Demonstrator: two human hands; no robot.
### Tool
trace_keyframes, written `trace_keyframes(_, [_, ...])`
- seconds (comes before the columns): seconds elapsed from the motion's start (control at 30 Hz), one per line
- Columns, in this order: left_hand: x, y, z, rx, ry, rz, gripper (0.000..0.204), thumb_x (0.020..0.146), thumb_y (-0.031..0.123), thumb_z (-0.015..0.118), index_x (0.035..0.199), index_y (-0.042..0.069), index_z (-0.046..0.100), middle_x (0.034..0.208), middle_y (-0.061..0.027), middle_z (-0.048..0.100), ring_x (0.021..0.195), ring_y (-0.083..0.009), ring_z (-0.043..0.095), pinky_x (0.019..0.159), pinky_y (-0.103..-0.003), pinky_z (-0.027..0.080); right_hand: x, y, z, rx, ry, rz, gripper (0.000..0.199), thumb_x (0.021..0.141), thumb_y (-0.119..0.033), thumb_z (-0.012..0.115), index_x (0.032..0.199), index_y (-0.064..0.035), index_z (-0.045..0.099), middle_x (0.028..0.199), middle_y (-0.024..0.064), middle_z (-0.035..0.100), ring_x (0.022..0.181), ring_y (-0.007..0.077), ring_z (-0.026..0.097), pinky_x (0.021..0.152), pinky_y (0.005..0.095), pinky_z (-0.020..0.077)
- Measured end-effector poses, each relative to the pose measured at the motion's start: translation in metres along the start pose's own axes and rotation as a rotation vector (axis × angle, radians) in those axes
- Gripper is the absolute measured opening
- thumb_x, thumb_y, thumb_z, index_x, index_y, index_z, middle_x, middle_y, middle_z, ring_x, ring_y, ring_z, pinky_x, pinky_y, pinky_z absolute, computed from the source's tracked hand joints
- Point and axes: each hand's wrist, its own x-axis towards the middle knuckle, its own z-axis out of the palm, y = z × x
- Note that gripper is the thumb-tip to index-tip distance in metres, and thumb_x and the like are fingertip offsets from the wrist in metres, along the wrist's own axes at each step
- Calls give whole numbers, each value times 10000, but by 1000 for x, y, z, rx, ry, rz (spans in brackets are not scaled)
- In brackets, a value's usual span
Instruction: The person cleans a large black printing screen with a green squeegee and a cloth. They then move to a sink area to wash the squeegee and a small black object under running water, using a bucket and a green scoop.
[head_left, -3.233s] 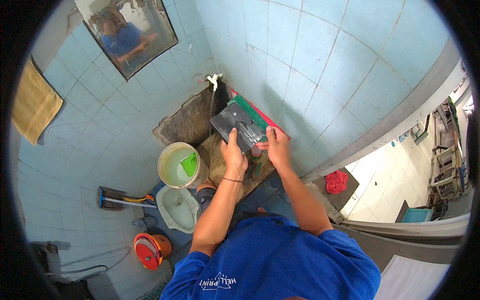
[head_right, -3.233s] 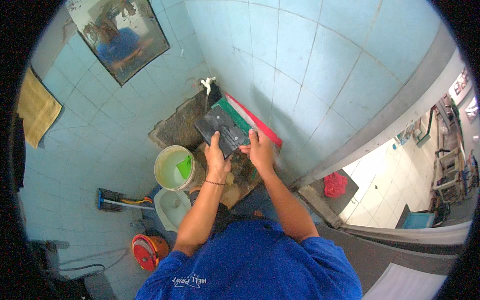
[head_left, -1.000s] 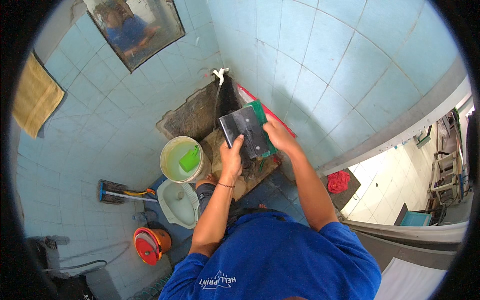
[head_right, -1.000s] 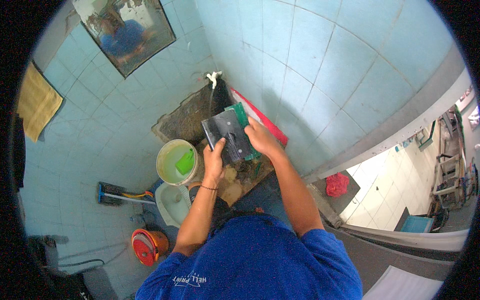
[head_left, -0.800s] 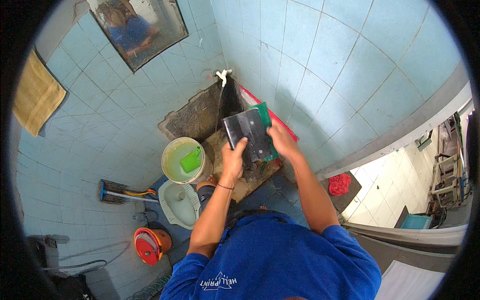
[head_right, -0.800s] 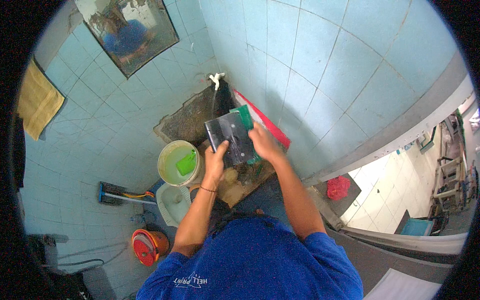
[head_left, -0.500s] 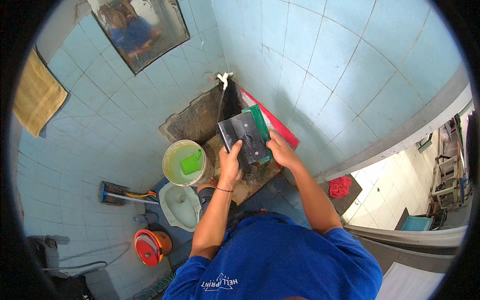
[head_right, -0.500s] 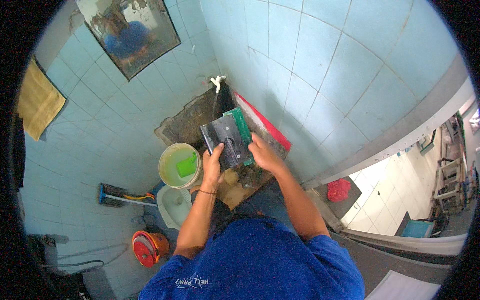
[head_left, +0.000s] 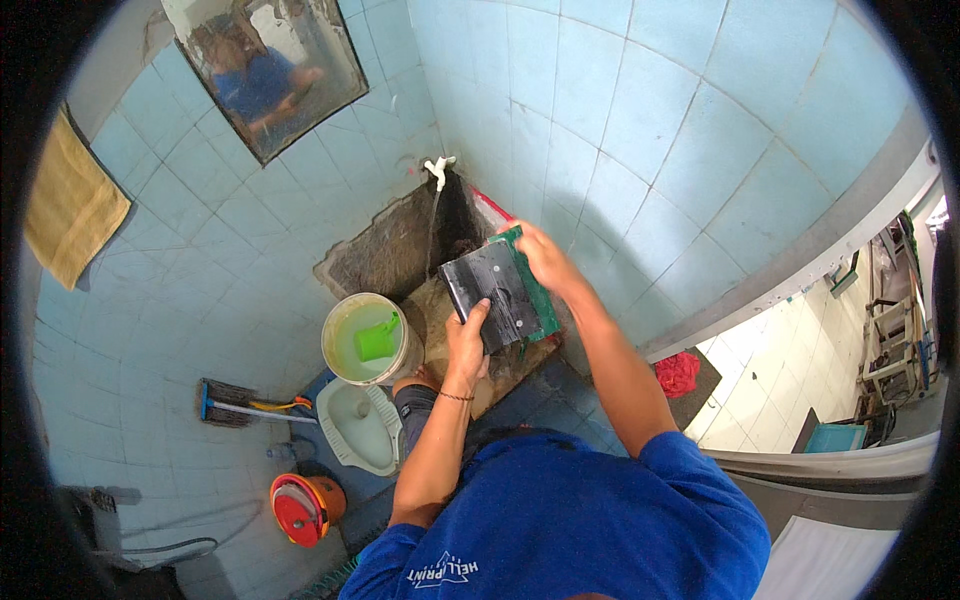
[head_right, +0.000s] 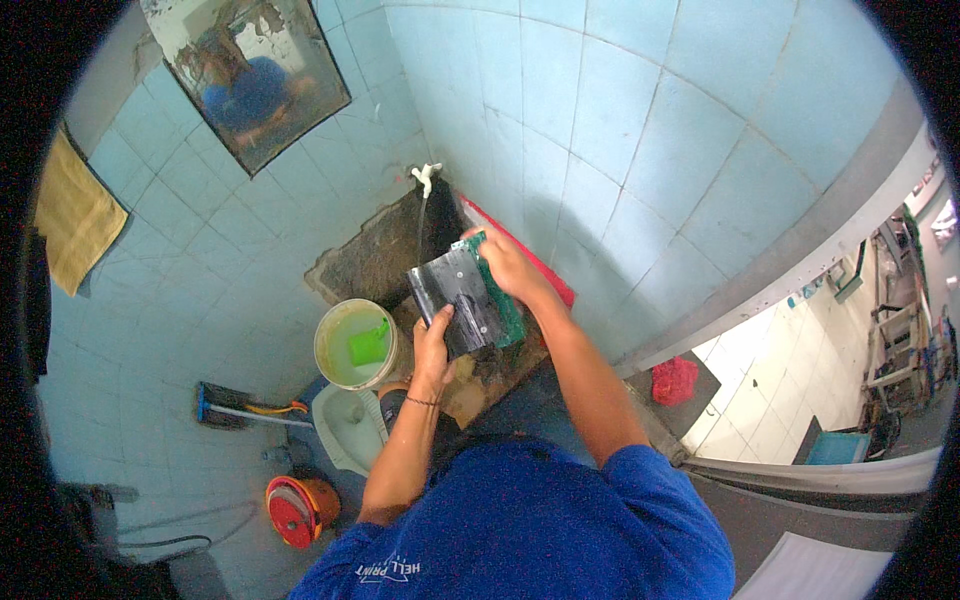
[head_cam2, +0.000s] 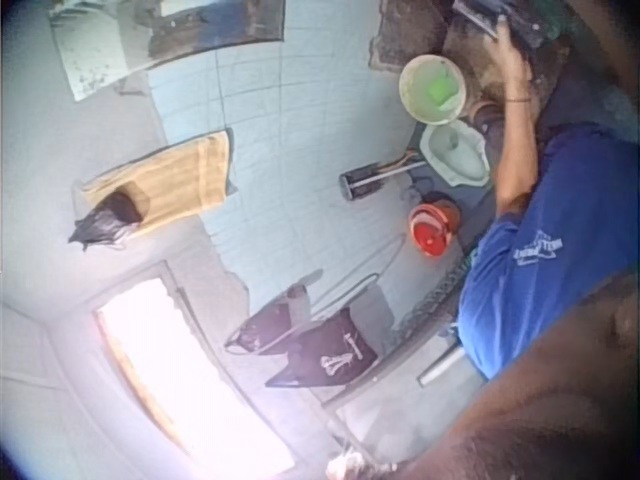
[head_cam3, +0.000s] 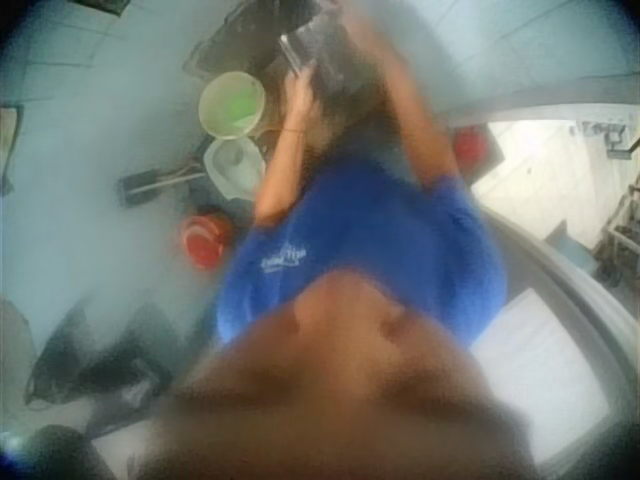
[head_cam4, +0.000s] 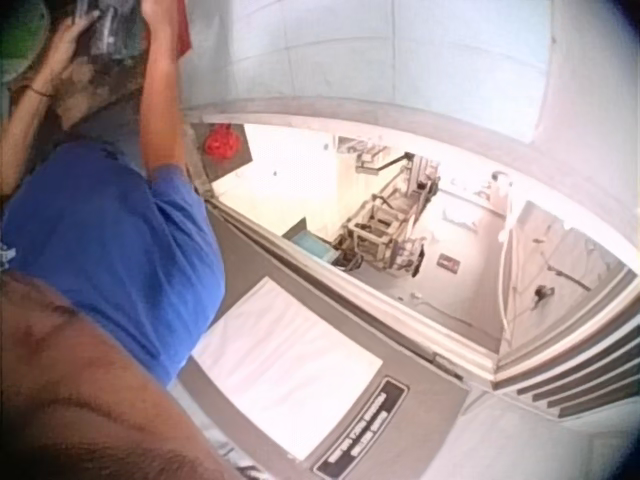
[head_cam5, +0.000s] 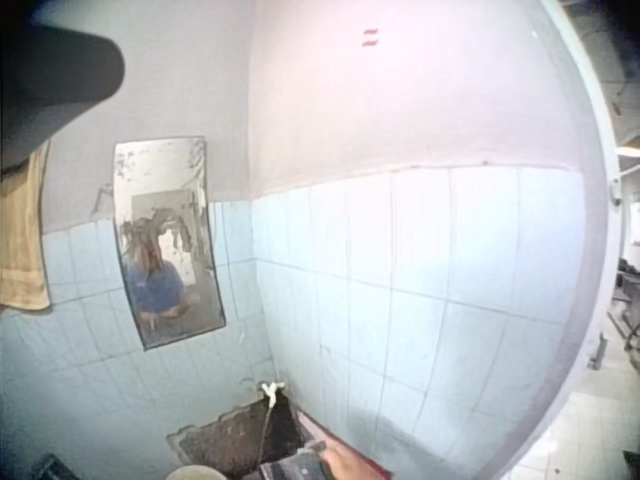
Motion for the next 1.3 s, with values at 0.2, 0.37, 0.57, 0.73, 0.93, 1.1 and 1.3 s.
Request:
trace_keyframes(0.2, [12, 24, -13, 26, 24, 77, 214, 900, 177, 583, 1004, -8, 606, 896, -65, 648, 760, -173, 642, 696, -328, 539, -56, 9, 46, -18, 156, -19, 341, 873, -90, 389, 1160, 32, 526, 1151, 91, 591, 1072, 163, 511, 948, 297, 378])
trace_keyframes(0.37, [0, -1, -3, 31, 22, 5, 201, 898, 137, 592, 1027, -17, 607, 938, -55, 645, 770, -151, 622, 723, -311, 522, -28, 11, 8, -129, 64, 77, 370, 889, -104, 387, 1215, 24, 504, 1102, 101, 581, 1035, 169, 506, 932, 310, 380])
trace_keyframes(0.57, [13, 24, -4, -30, 10, 52, 192, 900, 136, 588, 1021, -11, 607, 938, -63, 650, 771, -159, 639, 696, -313, 535, -58, 9, 30, -248, 102, 26, 403, 901, -149, 399, 1251, 36, 475, 1160, 100, 578, 1073, 174, 505, 950, 296, 386])
trace_keyframes(0.73, [2, 2, -9, -55, 17, 0, 197, 903, 136, 581, 1044, -1, 603, 935, -48, 645, 773, -163, 634, 704, -321, 528, -52, -2, 25, 60, -6, 26, 459, 882, -91, 379, 1319, 29, 451, 1222, 84, 553, 1128, 173, 476, 1008, 286, 329])
trace_keyframes(0.93, [14, 12, -7, -118, 22, 12, 174, 904, 126, 570, 1016, -4, 598, 917, -62, 643, 746, -176, 642, 685, -329, 535, -45, 33, 17, -198, 103, -50, 436, 920, -148, 394, 1316, 25, 454, 1171, 121, 579, 1103, 214, 523, 995, 339, 371])
trace_keyframes(1.1, [5, 1, -12, -46, -3, -38, 248, 908, 166, 558, 1091, 0, 576, 982, -77, 638, 845, -189, 646, 760, -345, 538, -64, 2, 19, -35, -4, 44, 417, 887, -96, 381, 1272, 32, 474, 1168, 117, 574, 1115, 193, 506, 986, 324, 364])
trace_keyframes(1.3, [11, 10, -3, -83, 7, -14, 188, 898, 148, 596, 1011, -3, 601, 920, -58, 645, 733, -170, 634, 664, -328, 534, -48, 28, 12, -160, 27, 45, 479, 865, -69, 377, 1329, 26, 450, 1240, 110, 549, 1176, 170, 465, 1017, 303, 334])
